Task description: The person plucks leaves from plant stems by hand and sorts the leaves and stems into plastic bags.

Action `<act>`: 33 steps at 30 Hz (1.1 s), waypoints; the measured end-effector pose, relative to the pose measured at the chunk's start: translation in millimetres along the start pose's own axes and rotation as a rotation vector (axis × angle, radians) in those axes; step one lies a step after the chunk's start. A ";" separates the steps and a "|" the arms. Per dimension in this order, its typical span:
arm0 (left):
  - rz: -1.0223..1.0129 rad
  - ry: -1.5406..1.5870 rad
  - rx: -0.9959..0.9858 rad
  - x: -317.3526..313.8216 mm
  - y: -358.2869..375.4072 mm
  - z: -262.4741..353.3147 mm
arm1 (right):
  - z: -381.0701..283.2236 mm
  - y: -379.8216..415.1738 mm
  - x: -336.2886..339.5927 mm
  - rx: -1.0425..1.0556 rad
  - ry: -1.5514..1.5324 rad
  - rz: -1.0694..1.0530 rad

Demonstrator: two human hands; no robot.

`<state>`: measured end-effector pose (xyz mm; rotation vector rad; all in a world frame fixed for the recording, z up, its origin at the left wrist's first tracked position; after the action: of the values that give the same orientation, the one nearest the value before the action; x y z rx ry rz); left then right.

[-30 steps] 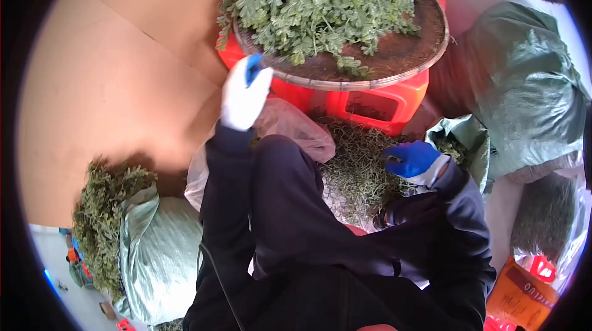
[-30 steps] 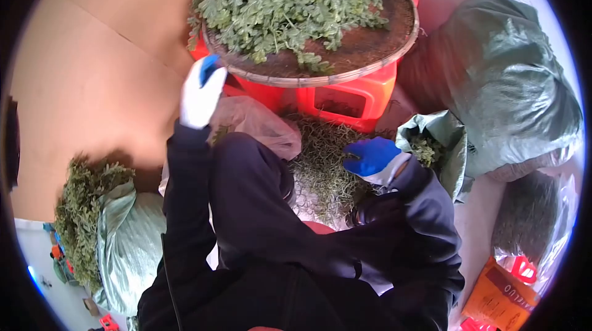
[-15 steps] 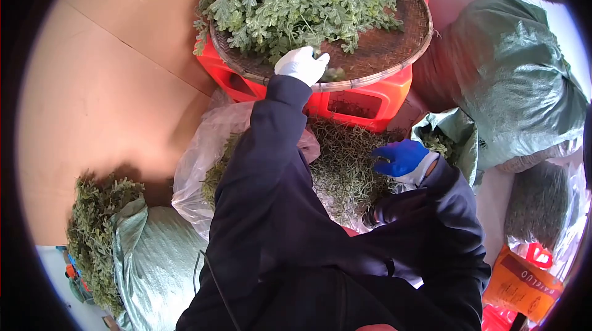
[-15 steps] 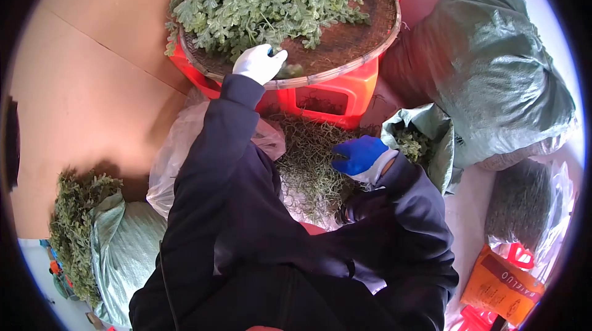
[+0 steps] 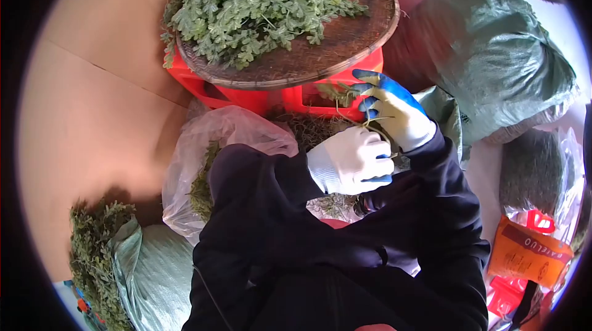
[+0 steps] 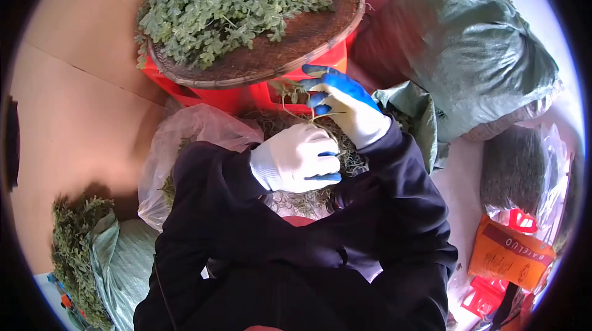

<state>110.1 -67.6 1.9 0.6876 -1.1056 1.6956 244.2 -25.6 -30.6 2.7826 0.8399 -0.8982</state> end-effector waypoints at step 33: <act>0.662 1.900 -0.187 51.5 56.7 -71.4 | -16.6 14.7 -7.8 0.080 0.567 -0.269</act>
<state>41.3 11.0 -6.5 -1.4053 0.0232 1.7146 255.3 -37.5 -13.6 3.0862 1.2983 -0.1441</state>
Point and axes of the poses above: each hand's wrist, its own y-axis away from the middle knuckle, its own x-axis out of the back of the hand, z = x × y, the point moved 4 cm from there along -y, towards the middle knuckle, and after that the axes turned 13 degrees about -z, right-handed, at the moved point
